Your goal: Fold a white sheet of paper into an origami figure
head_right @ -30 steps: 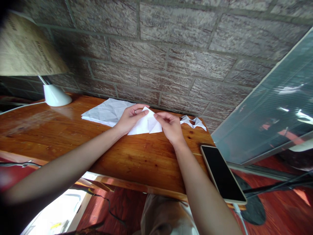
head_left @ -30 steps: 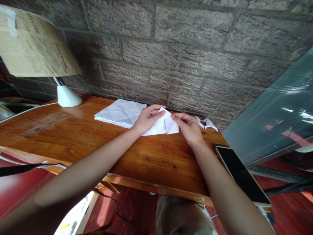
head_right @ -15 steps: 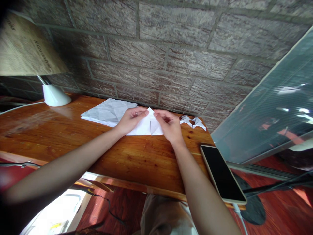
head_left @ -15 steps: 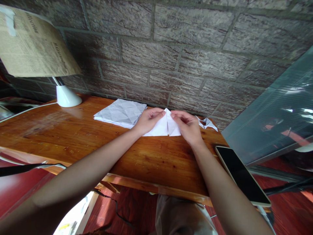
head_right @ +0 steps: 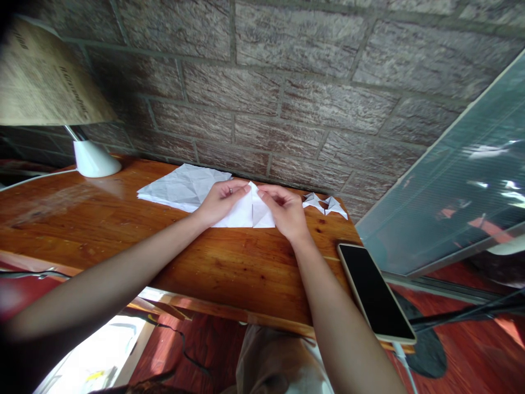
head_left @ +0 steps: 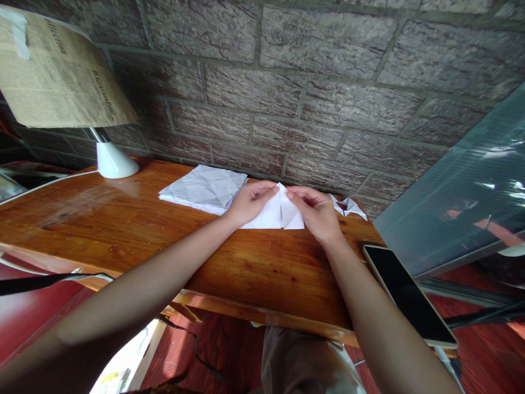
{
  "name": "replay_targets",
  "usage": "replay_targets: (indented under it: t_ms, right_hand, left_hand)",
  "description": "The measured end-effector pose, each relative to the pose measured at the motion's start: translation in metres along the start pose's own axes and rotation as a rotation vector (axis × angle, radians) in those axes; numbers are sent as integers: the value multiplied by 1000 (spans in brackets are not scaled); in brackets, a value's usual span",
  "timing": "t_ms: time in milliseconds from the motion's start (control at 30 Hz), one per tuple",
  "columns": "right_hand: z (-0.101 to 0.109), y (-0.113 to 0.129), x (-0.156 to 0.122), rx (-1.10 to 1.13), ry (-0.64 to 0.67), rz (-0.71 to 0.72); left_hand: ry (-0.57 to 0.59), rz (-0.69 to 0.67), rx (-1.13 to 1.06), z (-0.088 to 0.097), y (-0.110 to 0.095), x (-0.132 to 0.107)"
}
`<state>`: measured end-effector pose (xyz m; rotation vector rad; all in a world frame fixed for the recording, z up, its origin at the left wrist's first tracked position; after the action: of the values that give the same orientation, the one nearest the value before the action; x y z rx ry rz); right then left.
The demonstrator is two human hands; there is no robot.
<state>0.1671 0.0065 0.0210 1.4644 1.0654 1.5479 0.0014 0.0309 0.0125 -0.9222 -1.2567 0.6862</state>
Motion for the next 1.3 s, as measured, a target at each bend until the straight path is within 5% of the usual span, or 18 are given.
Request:
replay_targets:
  t_ms: [1300]
  right_hand:
    - [1,6,0,19,-68,49]
  left_hand:
    - [90,14,57,-2,-7,-4]
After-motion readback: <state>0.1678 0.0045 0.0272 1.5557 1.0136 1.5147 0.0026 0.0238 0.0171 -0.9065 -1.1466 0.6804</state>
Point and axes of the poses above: each hand's wrist, its own x-axis towards the middle knuckle, its own z-axis out of the back of the hand, y = z × x, the point moved 4 cm from there along x, towards the middle knuckle, and after that the axes turned 2 degrees about x, right-handed, at the moved point
